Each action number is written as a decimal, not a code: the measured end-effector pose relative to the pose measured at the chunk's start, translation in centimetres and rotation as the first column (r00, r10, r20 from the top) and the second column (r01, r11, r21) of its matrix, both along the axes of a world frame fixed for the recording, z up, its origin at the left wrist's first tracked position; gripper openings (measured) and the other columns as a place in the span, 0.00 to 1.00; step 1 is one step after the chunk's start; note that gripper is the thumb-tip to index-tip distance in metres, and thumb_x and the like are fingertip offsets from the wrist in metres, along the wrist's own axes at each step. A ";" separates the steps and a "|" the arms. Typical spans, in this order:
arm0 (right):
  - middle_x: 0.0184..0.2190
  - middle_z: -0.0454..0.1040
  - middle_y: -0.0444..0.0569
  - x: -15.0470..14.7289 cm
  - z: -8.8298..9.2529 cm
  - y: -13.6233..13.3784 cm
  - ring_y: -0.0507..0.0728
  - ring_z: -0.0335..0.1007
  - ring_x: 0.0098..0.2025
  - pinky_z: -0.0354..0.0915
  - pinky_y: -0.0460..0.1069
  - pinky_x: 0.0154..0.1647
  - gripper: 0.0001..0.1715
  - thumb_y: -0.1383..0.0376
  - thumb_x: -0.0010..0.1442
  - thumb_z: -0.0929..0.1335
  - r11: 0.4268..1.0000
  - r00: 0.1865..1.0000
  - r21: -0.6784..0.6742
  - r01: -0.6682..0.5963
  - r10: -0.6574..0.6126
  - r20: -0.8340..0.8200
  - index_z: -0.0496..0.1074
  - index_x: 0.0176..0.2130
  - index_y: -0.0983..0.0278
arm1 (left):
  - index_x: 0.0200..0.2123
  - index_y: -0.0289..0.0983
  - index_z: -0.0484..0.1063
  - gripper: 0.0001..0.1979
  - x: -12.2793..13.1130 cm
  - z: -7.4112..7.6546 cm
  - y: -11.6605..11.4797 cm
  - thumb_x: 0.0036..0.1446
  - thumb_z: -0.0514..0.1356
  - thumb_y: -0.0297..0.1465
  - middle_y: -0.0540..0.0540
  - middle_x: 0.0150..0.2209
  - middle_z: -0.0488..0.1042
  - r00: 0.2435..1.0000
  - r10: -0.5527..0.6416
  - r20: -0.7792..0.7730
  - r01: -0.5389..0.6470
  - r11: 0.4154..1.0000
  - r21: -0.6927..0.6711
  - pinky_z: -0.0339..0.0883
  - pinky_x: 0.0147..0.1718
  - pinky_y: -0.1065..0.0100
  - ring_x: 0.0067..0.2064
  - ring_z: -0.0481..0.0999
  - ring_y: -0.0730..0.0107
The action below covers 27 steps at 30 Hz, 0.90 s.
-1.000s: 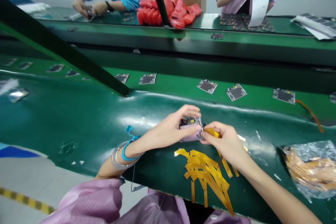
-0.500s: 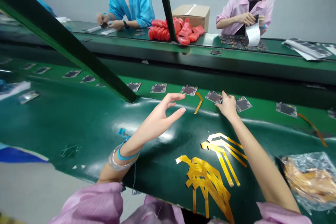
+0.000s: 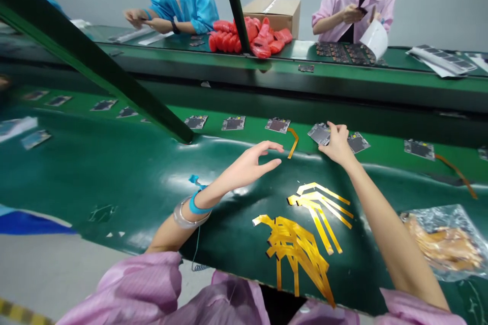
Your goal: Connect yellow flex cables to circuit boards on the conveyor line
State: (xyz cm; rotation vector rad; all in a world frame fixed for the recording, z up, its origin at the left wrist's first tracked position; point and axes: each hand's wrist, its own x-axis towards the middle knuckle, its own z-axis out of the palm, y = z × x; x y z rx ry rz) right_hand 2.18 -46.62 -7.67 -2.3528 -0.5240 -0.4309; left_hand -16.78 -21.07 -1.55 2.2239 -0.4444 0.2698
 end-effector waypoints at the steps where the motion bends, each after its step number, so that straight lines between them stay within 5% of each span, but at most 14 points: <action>1: 0.57 0.64 0.65 -0.6 0.2 -0.4 0.74 0.62 0.58 0.61 0.65 0.59 0.47 0.66 0.46 0.75 0.999 1.000 0.040 -0.012 0.012 -0.002 0.63 0.64 0.68 | 0.49 0.40 0.70 0.11 0.3 -0.3 0.0 0.64 0.59 0.31 0.45 0.55 0.74 1.000 0.002 0.006 -0.002 1.000 -0.006 0.63 0.59 0.57 0.57 0.72 0.61; 5: 0.55 0.69 0.58 -4.7 1.3 -1.8 0.65 0.73 0.49 0.71 0.60 0.50 0.35 0.64 0.56 0.70 0.978 0.997 0.203 -0.051 0.061 -0.039 0.64 0.62 0.62 | 0.49 0.40 0.70 0.11 0.9 -1.2 -0.7 0.63 0.60 0.29 0.43 0.55 0.73 1.000 -0.023 0.002 0.023 0.999 -0.048 0.66 0.57 0.56 0.57 0.72 0.61; 8: 0.56 0.71 0.53 -10.3 2.4 -1.6 0.62 0.74 0.50 0.73 0.56 0.49 0.34 0.62 0.59 0.70 0.939 0.975 0.299 -0.170 0.204 -0.088 0.64 0.63 0.57 | 0.55 0.40 0.68 0.20 0.6 -1.3 -1.5 0.59 0.64 0.32 0.39 0.63 0.66 0.996 -0.050 0.075 0.054 0.997 -0.051 0.59 0.64 0.52 0.65 0.64 0.55; 10: 0.48 0.74 0.51 -14.4 2.8 -1.0 0.61 0.75 0.48 0.74 0.56 0.49 0.35 0.62 0.58 0.73 0.834 0.865 0.459 -0.306 0.445 -0.234 0.66 0.63 0.57 | 0.60 0.40 0.64 0.30 -0.1 -1.2 -2.1 0.55 0.68 0.35 0.37 0.66 0.62 0.993 -0.105 0.054 0.108 0.993 -0.054 0.55 0.66 0.50 0.68 0.60 0.52; 12: 0.42 0.76 0.47 -18.0 2.6 -0.1 0.58 0.76 0.44 0.75 0.54 0.47 0.32 0.63 0.60 0.73 0.762 0.742 0.554 -0.335 0.576 -0.344 0.66 0.61 0.55 | 0.62 0.39 0.62 0.33 -0.9 -1.3 -2.6 0.55 0.68 0.36 0.35 0.61 0.70 0.958 -0.233 -0.165 0.215 0.969 -0.121 0.64 0.60 0.50 0.61 0.71 0.52; 16: 0.42 0.77 0.46 -21.6 0.8 0.9 0.56 0.77 0.43 0.75 0.49 0.42 0.15 0.63 0.62 0.74 0.731 0.791 0.658 -0.181 0.506 -0.344 0.72 0.48 0.54 | 0.50 0.35 0.70 0.16 -2.4 -2.1 -3.3 0.60 0.64 0.33 0.37 0.45 0.82 0.761 -0.380 -0.526 0.206 0.910 -0.360 0.74 0.46 0.58 0.46 0.82 0.57; 18: 0.40 0.77 0.47 -22.0 0.1 0.8 0.56 0.76 0.44 0.75 0.49 0.43 0.05 0.63 0.62 0.74 0.728 0.843 0.665 -0.168 0.455 -0.286 0.75 0.39 0.58 | 0.48 0.36 0.68 0.18 -2.9 -2.4 -3.5 0.57 0.67 0.34 0.37 0.46 0.81 0.771 -0.358 -0.527 0.130 0.898 -0.420 0.73 0.45 0.59 0.46 0.82 0.58; 22: 0.39 0.76 0.48 -22.3 -0.3 0.5 0.56 0.75 0.44 0.73 0.49 0.46 0.04 0.65 0.61 0.74 0.716 0.943 0.692 -0.094 0.287 -0.168 0.76 0.35 0.60 | 0.53 0.38 0.65 0.31 -2.8 -2.9 -3.8 0.48 0.73 0.34 0.38 0.52 0.78 0.774 -0.399 -0.491 0.103 0.845 -0.524 0.73 0.46 0.61 0.48 0.80 0.60; 24: 0.40 0.76 0.49 -22.5 -0.3 0.5 0.56 0.75 0.44 0.73 0.50 0.48 0.04 0.66 0.61 0.74 0.691 0.969 0.720 -0.060 0.213 -0.123 0.75 0.35 0.60 | 0.47 0.35 0.70 0.22 -2.6 -3.1 -4.0 0.50 0.71 0.33 0.39 0.49 0.79 0.766 -0.418 -0.488 0.133 0.846 -0.516 0.72 0.45 0.63 0.47 0.80 0.61; 27: 0.41 0.75 0.51 -22.9 -0.5 0.7 0.59 0.75 0.46 0.75 0.52 0.45 0.02 0.66 0.62 0.73 0.727 0.982 0.681 -0.089 0.177 -0.061 0.77 0.37 0.60 | 0.41 0.33 0.74 0.12 -2.7 -3.2 -4.4 0.57 0.65 0.35 0.45 0.39 0.79 0.769 -0.385 -0.510 0.160 0.889 -0.430 0.71 0.38 0.67 0.38 0.78 0.66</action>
